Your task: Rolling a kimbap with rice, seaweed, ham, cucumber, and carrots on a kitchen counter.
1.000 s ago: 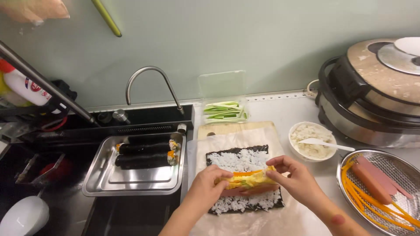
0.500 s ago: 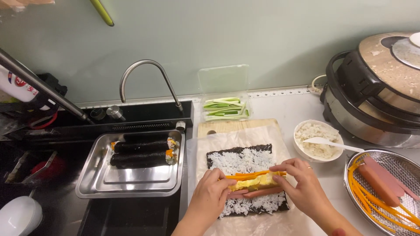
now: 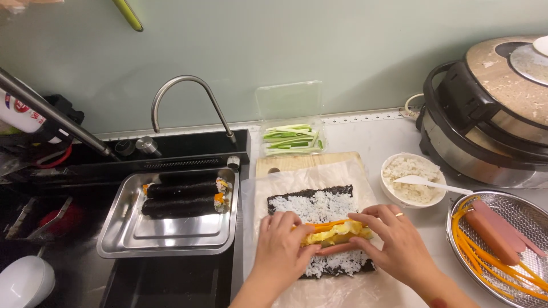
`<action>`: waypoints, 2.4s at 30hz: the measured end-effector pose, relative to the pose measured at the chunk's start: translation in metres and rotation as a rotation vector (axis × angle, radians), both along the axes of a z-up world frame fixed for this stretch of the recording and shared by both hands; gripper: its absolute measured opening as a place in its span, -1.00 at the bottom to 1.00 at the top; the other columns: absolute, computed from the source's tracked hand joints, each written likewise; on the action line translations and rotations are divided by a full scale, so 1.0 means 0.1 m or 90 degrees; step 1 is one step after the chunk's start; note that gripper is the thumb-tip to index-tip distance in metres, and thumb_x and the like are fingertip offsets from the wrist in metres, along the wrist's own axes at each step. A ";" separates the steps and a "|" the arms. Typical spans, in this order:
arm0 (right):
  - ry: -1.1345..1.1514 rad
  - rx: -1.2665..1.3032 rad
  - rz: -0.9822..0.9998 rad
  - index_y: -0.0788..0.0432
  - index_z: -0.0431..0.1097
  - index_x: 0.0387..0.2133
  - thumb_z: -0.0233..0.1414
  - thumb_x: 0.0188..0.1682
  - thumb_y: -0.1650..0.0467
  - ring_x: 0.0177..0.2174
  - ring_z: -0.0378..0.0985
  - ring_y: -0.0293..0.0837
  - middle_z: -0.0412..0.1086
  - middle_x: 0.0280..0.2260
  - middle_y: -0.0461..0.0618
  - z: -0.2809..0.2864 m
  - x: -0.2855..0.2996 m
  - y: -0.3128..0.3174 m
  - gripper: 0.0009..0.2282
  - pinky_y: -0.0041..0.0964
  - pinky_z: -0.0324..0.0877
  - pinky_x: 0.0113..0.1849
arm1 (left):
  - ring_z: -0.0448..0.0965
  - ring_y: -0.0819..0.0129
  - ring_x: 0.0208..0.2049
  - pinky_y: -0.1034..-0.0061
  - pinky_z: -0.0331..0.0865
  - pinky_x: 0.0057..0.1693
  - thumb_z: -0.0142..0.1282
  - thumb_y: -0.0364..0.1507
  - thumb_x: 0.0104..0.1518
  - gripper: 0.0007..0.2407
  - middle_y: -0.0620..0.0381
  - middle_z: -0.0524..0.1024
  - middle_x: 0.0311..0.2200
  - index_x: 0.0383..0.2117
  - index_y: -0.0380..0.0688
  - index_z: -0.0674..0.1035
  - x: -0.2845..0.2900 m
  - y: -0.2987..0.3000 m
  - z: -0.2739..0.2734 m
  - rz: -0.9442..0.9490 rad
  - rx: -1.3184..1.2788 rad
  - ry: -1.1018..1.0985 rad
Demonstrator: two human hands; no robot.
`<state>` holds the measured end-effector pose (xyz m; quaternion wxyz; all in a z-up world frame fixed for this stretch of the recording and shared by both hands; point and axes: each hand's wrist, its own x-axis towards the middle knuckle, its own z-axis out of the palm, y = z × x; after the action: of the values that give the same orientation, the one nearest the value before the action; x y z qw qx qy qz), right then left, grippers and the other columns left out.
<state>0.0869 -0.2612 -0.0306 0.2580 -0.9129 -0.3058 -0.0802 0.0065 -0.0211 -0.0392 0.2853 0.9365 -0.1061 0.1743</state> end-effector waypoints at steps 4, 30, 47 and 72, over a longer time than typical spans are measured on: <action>-0.033 -0.008 0.041 -0.09 0.61 -0.13 0.23 -0.25 0.27 -0.23 0.45 -0.03 0.45 -0.17 -0.11 -0.04 0.03 0.01 -0.65 -0.11 0.35 -0.24 | 0.41 0.18 -0.18 0.19 0.18 0.04 0.35 -0.33 -0.03 -0.74 0.11 0.44 -0.32 -0.22 -0.10 0.67 0.11 -0.22 -0.08 -0.027 -0.021 0.026; -0.121 -0.003 0.230 -0.03 0.55 -0.18 0.19 -0.20 0.30 -0.14 0.45 -0.03 0.45 -0.21 -0.10 -0.04 -0.02 0.39 -0.72 -0.08 0.28 -0.05 | 0.49 0.24 -0.17 0.35 0.30 0.04 0.21 -0.38 0.06 -0.82 0.18 0.49 -0.32 -0.22 -0.04 0.70 -0.26 0.60 -0.03 0.086 -0.075 0.080; -0.077 0.128 0.051 -0.01 0.61 -0.23 0.23 -0.22 0.42 -0.12 0.47 -0.03 0.49 -0.17 -0.06 0.06 0.27 -0.35 -0.75 -0.14 0.31 -0.08 | 0.44 0.16 -0.17 0.26 0.24 -0.02 0.34 -0.37 -0.08 -0.76 0.11 0.43 -0.27 -0.27 -0.09 0.67 -0.14 0.25 0.14 0.037 -0.034 -0.013; 0.246 -0.271 -0.754 -0.18 0.60 -0.20 0.12 -0.12 0.04 -0.18 0.64 -0.09 0.59 -0.23 -0.19 -0.16 -0.76 -4.10 -0.68 -0.19 0.51 -0.17 | 0.46 0.20 -0.10 0.27 0.21 0.02 0.24 -0.47 0.04 -0.90 0.16 0.47 -0.26 -0.33 0.00 0.68 0.39 -3.56 0.07 -0.593 -0.138 -0.024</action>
<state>0.0108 -0.6714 -0.0462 0.0343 -0.9559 0.2911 0.0188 0.0456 -0.3774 -0.0323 0.4273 0.7507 -0.5009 0.0546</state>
